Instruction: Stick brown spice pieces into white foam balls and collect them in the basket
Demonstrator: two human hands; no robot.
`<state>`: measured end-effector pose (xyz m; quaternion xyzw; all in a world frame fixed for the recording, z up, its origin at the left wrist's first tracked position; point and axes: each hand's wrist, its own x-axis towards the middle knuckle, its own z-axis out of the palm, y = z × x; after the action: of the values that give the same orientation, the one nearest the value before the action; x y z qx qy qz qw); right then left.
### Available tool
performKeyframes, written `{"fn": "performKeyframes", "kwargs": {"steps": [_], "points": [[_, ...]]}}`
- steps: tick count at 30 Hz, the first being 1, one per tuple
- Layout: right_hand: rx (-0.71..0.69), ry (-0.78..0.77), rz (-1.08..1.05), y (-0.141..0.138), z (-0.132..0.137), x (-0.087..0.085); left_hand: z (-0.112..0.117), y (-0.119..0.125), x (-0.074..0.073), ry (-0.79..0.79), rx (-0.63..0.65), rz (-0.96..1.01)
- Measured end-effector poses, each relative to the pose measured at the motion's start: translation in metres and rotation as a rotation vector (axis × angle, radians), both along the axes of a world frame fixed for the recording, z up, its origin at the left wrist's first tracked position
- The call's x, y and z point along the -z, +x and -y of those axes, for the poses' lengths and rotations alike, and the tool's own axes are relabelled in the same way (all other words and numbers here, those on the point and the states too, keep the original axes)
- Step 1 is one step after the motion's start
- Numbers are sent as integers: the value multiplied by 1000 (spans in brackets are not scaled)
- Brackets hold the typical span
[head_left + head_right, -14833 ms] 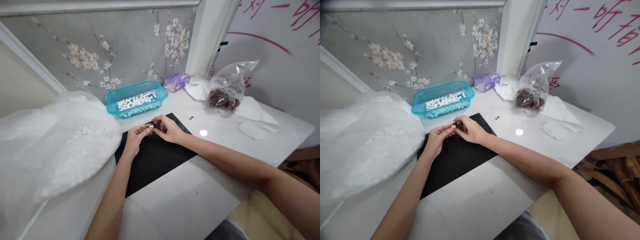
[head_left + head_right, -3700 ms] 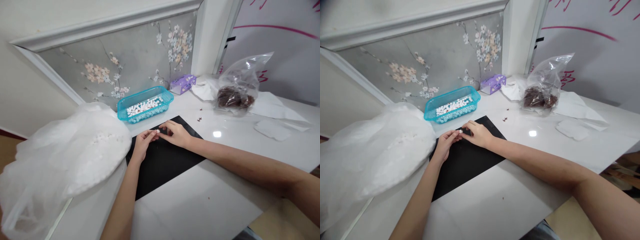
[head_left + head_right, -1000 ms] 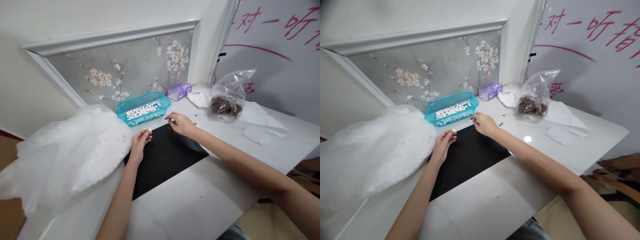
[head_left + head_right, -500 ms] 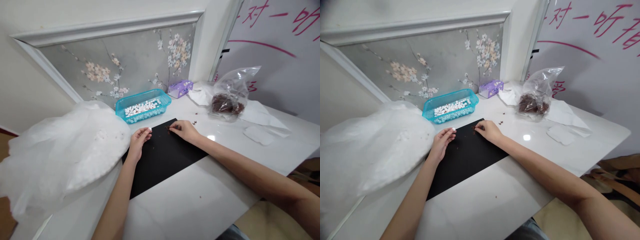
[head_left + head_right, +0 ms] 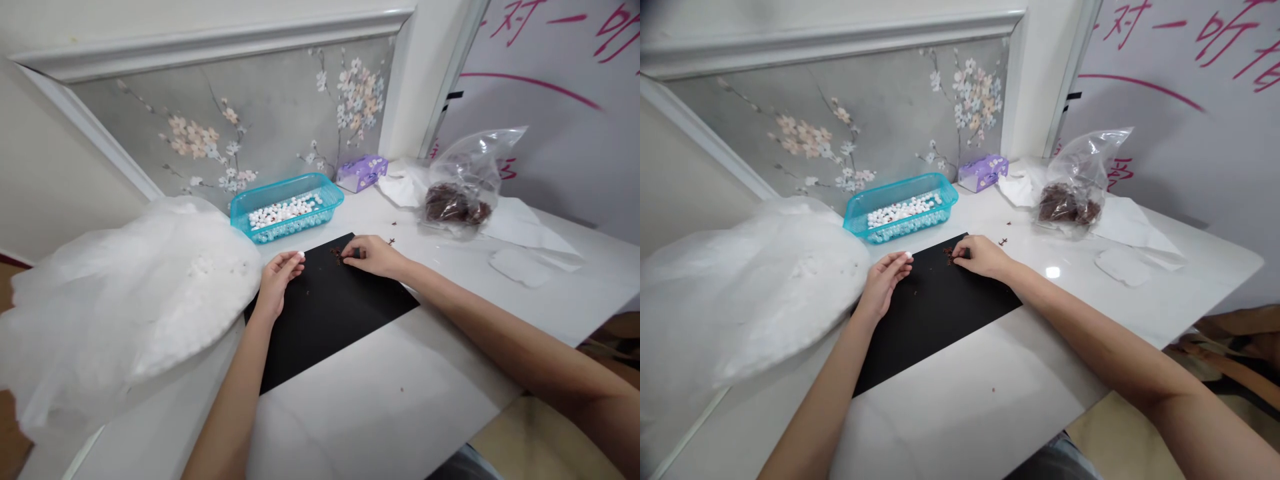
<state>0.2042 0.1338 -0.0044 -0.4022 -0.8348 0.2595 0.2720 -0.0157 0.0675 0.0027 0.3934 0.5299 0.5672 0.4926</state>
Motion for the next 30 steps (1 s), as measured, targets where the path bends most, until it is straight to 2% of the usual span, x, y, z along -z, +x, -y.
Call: {"fn": "performKeyframes", "kwargs": {"steps": [4,7,10,15,18,30], "points": [[-15,26,-26,-2,5,-1,0,0,1,3,2,-4],[89,3,-259,-15,12,-3,0,0,1,12,-1,-7],[110,-155,-532,-41,21,-3,1,0,1,16,13,-20],[55,-407,-760,-76,29,-1,1,0,1,11,35,-40],[40,-450,-766,-78,30,1,0,0,1,0,34,-23],[14,-428,-723,-76,28,5,-1,-1,4,23,31,-78]]}}
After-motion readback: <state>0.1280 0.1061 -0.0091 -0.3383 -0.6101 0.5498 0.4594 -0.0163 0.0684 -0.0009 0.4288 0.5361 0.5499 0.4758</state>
